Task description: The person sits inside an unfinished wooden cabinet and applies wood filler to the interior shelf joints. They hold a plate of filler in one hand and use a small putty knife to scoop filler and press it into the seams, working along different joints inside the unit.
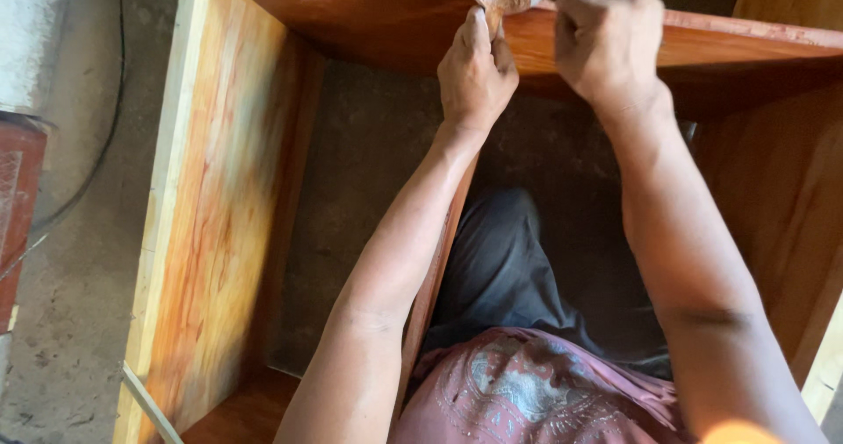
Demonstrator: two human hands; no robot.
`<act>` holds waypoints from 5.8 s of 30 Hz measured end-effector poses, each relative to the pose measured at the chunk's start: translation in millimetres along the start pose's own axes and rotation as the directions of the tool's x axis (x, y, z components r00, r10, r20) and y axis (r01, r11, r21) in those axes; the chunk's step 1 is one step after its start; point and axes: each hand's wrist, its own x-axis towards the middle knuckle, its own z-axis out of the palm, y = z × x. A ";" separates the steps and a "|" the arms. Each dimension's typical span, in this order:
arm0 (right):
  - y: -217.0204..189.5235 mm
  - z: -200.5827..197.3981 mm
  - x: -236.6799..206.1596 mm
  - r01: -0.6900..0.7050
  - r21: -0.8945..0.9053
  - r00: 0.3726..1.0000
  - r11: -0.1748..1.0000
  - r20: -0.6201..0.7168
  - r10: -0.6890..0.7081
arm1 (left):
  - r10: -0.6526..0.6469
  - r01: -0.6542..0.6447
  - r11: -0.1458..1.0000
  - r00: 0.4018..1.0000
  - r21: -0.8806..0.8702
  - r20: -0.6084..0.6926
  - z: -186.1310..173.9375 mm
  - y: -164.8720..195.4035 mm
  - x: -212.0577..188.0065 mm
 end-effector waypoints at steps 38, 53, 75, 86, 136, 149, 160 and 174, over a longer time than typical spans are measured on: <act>18.8 160.4 -174.8 -0.517 0.446 0.796 0.730 -0.063 0.602 | -0.310 0.314 0.941 0.949 -0.125 0.049 -1.4 10.2 10.0; -16.9 150.0 -166.6 -0.588 0.469 0.722 0.659 -0.061 0.689 | -0.254 0.260 0.958 0.965 -0.122 0.063 -1.0 14.0 11.1; 24.2 226.1 -192.8 -0.241 0.949 0.386 -0.203 0.286 0.877 | -0.210 0.218 0.965 0.975 -0.145 0.068 -1.2 19.2 8.4; 35.6 205.3 -210.6 -0.455 0.883 0.493 0.116 0.141 0.859 | -0.220 0.226 0.964 0.974 -0.138 0.056 -0.3 18.4 9.8; 19.0 225.1 -225.4 -0.785 0.432 0.551 0.444 0.161 0.819 | -0.272 0.284 0.948 0.957 -0.142 0.100 1.7 14.3 11.4; -59.0 177.0 -116.9 -0.584 0.798 0.128 -0.149 0.272 0.954 | -0.247 0.253 0.963 0.966 -0.088 0.071 4.0 14.3 13.3; -21.0 211.5 -183.4 -0.817 0.416 0.438 0.400 -0.004 0.899 | -0.230 0.238 0.968 0.968 -0.085 0.096 1.3 14.4 14.6; 26.5 180.2 -230.0 -0.627 0.615 0.668 0.478 0.108 0.736 | -0.194 0.211 0.970 0.971 -0.123 0.141 -1.4 18.6 12.0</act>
